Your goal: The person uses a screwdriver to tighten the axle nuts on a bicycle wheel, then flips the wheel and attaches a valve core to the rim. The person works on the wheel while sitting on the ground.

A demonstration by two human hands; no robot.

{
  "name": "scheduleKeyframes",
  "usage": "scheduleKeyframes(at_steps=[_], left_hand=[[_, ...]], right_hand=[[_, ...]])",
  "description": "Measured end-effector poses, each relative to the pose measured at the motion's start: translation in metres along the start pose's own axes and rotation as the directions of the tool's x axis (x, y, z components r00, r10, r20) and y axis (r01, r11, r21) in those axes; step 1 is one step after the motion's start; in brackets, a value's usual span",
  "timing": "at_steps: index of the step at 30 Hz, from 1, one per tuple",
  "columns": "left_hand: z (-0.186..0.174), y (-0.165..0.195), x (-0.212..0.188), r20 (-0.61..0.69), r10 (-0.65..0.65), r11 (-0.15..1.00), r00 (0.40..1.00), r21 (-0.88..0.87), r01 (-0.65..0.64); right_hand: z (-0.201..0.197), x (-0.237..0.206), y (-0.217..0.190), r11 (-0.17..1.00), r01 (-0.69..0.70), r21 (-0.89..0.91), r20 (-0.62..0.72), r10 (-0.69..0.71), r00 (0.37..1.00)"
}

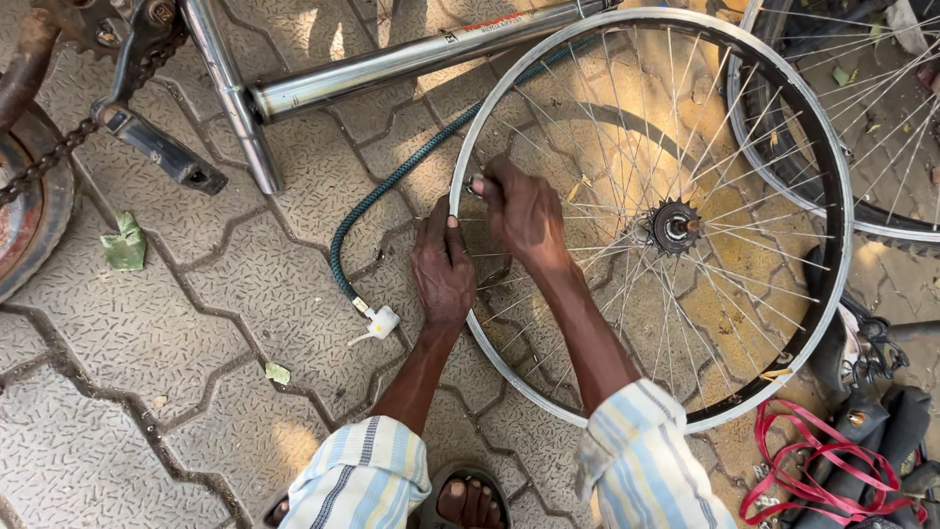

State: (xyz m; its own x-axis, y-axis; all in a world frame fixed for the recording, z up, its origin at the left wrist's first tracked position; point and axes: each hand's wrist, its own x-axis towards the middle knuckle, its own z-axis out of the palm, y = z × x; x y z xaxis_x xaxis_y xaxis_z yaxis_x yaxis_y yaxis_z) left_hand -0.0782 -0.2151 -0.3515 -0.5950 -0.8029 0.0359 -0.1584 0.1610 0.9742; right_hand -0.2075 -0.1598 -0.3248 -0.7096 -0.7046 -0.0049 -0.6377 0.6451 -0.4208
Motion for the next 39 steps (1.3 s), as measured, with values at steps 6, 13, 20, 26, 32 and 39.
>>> scheduleKeyframes(at_steps=[6,13,20,26,32,39], left_hand=[[-0.002,0.0,0.0,-0.006,-0.003,1.0,1.0,-0.015,0.003],[-0.003,0.002,-0.001,-0.026,0.057,0.997,0.998,-0.05,-0.058],[0.001,-0.004,0.0,0.009,-0.032,0.999,0.999,-0.032,0.033],[0.002,-0.004,-0.001,0.014,-0.018,1.0,1.0,-0.002,0.018],[0.001,0.002,-0.005,-0.037,0.081,0.997,0.996,0.006,-0.081],[-0.002,0.01,-0.006,-0.002,0.007,1.0,1.0,-0.03,-0.007]], right_hand=[[-0.007,0.009,0.006,0.958,0.255,0.132,-0.028,-0.254,0.967],[-0.025,-0.01,-0.015,0.99,0.01,0.139,0.07,-0.02,0.997],[-0.014,0.014,-0.023,0.992,-0.117,-0.044,-0.042,0.115,0.992],[-0.023,-0.014,-0.014,0.91,0.415,-0.004,-0.24,-0.403,0.883],[-0.011,-0.007,-0.022,0.997,-0.06,-0.048,-0.001,0.06,0.998],[-0.011,0.021,-0.006,0.982,-0.173,-0.077,0.091,0.18,0.979]])
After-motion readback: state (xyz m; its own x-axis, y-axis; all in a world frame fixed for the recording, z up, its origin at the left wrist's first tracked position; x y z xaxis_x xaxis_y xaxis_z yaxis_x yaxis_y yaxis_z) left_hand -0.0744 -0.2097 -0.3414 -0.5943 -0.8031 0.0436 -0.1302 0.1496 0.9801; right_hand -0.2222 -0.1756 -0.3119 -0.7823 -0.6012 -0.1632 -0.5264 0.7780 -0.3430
